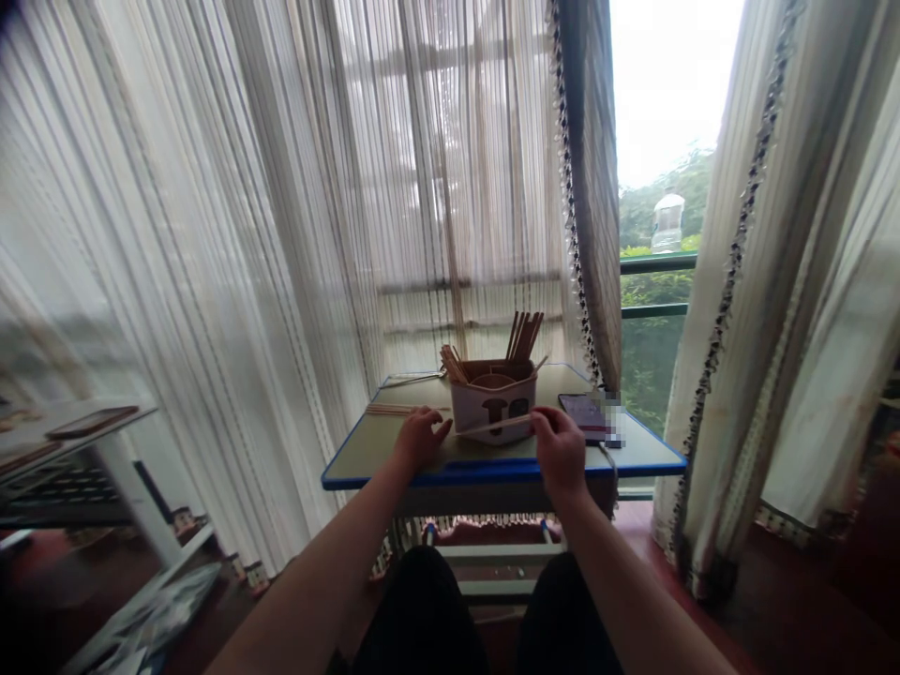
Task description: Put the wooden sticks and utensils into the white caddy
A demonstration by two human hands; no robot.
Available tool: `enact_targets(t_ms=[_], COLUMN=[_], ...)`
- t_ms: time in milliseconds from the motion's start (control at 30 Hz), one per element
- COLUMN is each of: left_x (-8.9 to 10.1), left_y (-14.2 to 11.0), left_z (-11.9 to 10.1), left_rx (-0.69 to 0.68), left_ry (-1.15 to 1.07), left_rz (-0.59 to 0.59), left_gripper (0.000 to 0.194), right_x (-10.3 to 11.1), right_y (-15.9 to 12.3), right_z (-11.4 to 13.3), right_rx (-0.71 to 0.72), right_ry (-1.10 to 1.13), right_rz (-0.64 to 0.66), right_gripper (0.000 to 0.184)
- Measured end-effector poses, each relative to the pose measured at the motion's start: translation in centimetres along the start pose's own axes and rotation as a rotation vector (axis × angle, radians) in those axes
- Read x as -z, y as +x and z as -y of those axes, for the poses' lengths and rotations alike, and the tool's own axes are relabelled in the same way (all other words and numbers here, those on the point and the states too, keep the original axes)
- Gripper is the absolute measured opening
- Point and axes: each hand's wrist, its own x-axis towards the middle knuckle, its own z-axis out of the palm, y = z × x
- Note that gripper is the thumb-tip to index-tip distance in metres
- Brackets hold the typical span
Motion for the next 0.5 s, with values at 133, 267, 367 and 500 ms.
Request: enact_targets(t_ms=[133, 267, 367, 500], left_x=[-0.2, -0.2, -0.1, -0.2], left_y=[0.2, 0.2, 0.1, 0.2], left_z=[0.4, 0.4, 0.3, 0.3], left_rx=[0.034, 0.072, 0.091, 0.109], left_ry=[0.024, 0.052, 0.074, 0.1], left_rz=[0.063, 0.134, 0.153, 0.173], left_gripper=[0.026, 0.025, 0.023, 0.02], right_x=[2.7, 4.3, 4.9, 4.8], right_y=[3.5, 5.8, 6.6, 6.4], right_z=[5.2, 8.7, 9.6, 10.0], right_rx=[0.1, 0.307, 0.37, 0.395], right_ry=[0.052, -0.015, 0.005, -0.045], right_rz=[-0.166, -0.326, -0.44, -0.468], right_gripper=[0.027, 0.027, 0.026, 0.028])
